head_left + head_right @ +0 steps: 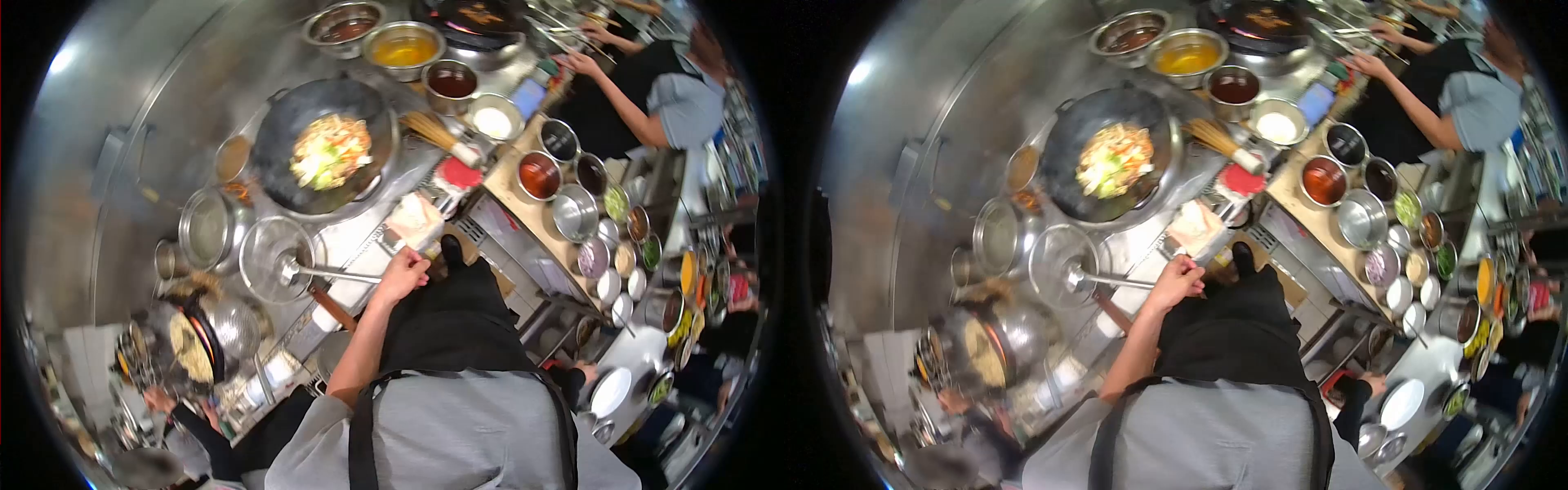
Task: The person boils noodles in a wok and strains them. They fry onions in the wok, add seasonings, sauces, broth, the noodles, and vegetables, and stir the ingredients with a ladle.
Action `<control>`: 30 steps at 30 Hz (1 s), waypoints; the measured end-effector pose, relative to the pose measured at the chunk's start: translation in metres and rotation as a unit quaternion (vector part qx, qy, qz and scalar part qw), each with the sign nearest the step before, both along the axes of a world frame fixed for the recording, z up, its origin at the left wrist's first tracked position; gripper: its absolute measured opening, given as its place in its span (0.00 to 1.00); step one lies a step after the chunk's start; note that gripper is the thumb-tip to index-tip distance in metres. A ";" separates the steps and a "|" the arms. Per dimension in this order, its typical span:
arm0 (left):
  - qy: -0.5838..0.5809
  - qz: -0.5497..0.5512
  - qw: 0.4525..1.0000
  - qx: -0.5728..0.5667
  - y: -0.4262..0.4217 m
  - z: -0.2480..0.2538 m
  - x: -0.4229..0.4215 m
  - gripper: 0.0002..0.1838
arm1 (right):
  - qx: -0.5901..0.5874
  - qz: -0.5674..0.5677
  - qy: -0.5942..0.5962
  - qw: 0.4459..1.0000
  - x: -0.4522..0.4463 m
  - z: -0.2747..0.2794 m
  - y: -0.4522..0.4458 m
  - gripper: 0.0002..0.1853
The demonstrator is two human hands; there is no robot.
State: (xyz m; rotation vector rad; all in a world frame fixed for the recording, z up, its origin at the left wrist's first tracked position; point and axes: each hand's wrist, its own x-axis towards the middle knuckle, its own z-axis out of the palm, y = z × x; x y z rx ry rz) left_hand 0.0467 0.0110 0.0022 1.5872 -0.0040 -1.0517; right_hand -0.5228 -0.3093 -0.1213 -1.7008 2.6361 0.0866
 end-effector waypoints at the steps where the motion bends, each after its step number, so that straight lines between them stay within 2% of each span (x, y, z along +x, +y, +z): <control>1: -0.002 0.008 1.000 -0.003 0.001 0.007 0.001 0.11 | 0.097 -0.009 -0.151 0.984 0.056 0.000 0.009 0.26; 2: -0.005 0.023 1.000 -0.001 0.006 0.007 0.001 0.10 | 0.190 -0.024 -0.295 0.936 0.099 -0.004 0.019 0.23; 3: -0.007 0.036 0.999 -0.001 0.009 0.006 0.001 0.10 | 0.278 -0.041 -0.427 0.860 0.118 -0.014 0.021 0.21; 4: -0.007 0.048 0.999 -0.002 0.012 0.003 0.000 0.10 | 0.348 0.005 -0.469 0.812 0.129 -0.074 0.015 0.20; 5: -0.007 0.065 0.998 -0.010 0.015 -0.001 -0.004 0.10 | 0.433 0.227 -0.511 0.707 0.154 -0.097 0.010 0.17; 6: -0.008 0.082 0.996 -0.018 0.021 -0.006 -0.007 0.10 | 0.413 0.419 -0.410 0.697 0.197 -0.111 0.008 0.15; 7: -0.009 0.098 0.995 -0.025 0.025 -0.008 -0.009 0.10 | 0.339 0.587 -0.298 0.672 0.242 -0.122 0.007 0.16; 8: -0.002 0.099 0.995 -0.014 0.029 -0.002 -0.011 0.09 | 0.364 0.548 -0.303 0.689 0.299 -0.099 0.024 0.19; 9: -0.001 0.106 0.994 -0.009 0.031 0.004 -0.014 0.09 | 0.342 0.567 -0.324 0.676 0.327 -0.150 0.021 0.18; 11: -0.006 0.122 0.993 0.002 0.038 0.011 -0.022 0.09 | 0.294 0.660 -0.250 0.645 0.402 -0.102 0.036 0.16; 13: -0.005 0.152 0.988 0.007 0.048 0.012 -0.028 0.10 | 0.470 0.480 -0.354 0.651 0.461 -0.080 0.044 0.16; 16: -0.013 0.224 0.974 0.018 0.059 0.017 -0.043 0.10 | 0.541 0.399 -0.311 0.672 0.521 -0.085 0.044 0.20; 19: 0.001 0.284 0.958 0.038 0.061 0.025 -0.056 0.10 | 0.506 0.420 -0.278 0.700 0.556 -0.133 0.040 0.27; 20: 0.009 0.296 0.954 0.051 0.059 0.031 -0.060 0.10 | 0.512 0.378 -0.324 0.700 0.563 -0.125 0.047 0.34; 21: 0.017 0.308 0.949 0.064 0.056 0.034 -0.064 0.10 | 0.535 0.339 -0.345 0.693 0.569 -0.116 0.055 0.37; 23: 0.030 0.326 0.942 0.068 0.045 0.023 -0.074 0.10 | 0.681 0.180 -0.387 0.595 0.579 -0.106 0.063 0.37; 24: 0.035 0.317 0.945 0.068 0.035 0.021 -0.076 0.10 | 0.744 0.179 -0.376 0.523 0.582 -0.099 0.066 0.32; 27: 0.064 0.290 0.955 0.028 -0.004 -0.003 -0.081 0.10 | 0.741 0.174 -0.408 0.504 0.574 -0.098 0.086 0.27; 28: 0.080 0.276 0.957 0.033 -0.021 -0.013 -0.079 0.12 | 0.718 0.164 -0.414 0.535 0.571 -0.102 0.089 0.21; 29: 0.099 0.261 0.960 0.036 -0.038 -0.024 -0.076 0.16 | 0.711 0.212 -0.414 0.527 0.567 -0.118 0.088 0.19; 30: 0.083 0.255 0.959 0.096 -0.054 -0.048 -0.073 0.20 | 0.701 0.261 -0.413 0.519 0.566 -0.138 0.087 0.17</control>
